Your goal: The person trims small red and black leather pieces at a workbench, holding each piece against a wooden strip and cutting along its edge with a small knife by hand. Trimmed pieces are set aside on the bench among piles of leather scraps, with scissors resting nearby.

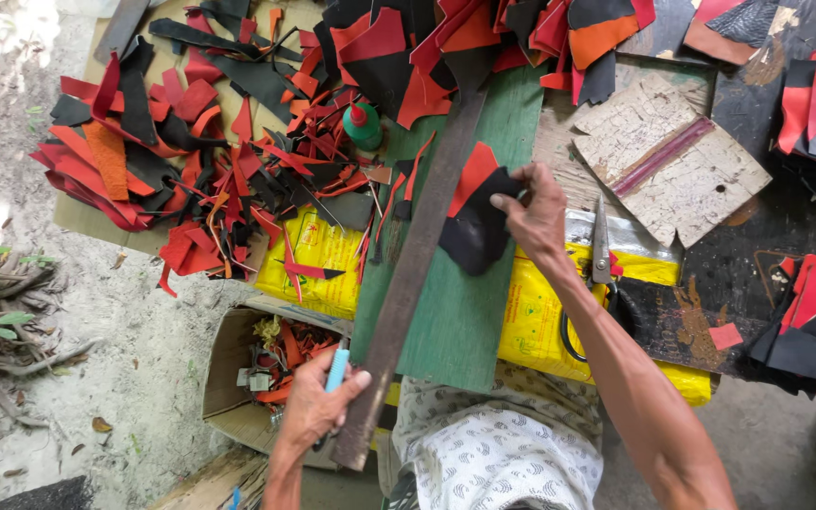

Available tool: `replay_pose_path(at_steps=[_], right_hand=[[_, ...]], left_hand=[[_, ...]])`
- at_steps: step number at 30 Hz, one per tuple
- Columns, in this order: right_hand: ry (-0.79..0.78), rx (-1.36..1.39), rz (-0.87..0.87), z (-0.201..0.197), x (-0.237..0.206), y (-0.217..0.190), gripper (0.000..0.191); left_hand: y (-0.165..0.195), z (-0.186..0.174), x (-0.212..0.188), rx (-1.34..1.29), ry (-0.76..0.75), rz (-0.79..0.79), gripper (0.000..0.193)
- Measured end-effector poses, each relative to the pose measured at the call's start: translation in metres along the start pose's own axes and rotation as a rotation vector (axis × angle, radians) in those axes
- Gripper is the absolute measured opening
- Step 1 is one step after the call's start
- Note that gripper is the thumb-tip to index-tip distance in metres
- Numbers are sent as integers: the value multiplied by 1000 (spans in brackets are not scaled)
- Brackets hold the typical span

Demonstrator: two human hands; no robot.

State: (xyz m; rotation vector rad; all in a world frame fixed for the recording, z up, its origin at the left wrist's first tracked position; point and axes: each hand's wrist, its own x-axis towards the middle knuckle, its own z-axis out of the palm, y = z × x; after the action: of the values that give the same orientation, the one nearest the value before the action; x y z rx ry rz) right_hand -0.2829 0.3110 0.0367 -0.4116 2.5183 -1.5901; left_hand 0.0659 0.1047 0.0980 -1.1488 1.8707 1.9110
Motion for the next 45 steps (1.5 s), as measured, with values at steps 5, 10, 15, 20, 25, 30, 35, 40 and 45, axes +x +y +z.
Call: replay_pose_path(at_steps=[5, 10, 15, 20, 25, 30, 35, 40, 45], right_hand=[[133, 757, 233, -45, -34, 1, 19], [-668, 591, 549, -85, -129, -8, 18], [-277, 316, 389, -102, -135, 8, 22], [-127, 518, 405, -89, -115, 21, 41], [-69, 619, 447, -63, -106, 15, 71], [-20, 741, 585, -64, -94, 15, 77], [-49, 881, 669, -68, -78, 29, 67], [-81, 781, 538, -56, -52, 35, 27], [34, 718, 379, -110, -37, 38, 11]], left_hand=[[7, -10, 6, 23, 35, 16, 28], [11, 2, 13, 202, 66, -74, 27], [22, 7, 13, 403, 179, 79, 27], [43, 21, 3, 705, 284, 262, 23], [61, 48, 17, 379, 383, 192, 22], [63, 75, 51, 144, 270, 180, 23], [61, 74, 60, 74, 219, 174, 23], [59, 75, 60, 70, 244, 131, 23], [55, 76, 63, 94, 250, 158, 23]])
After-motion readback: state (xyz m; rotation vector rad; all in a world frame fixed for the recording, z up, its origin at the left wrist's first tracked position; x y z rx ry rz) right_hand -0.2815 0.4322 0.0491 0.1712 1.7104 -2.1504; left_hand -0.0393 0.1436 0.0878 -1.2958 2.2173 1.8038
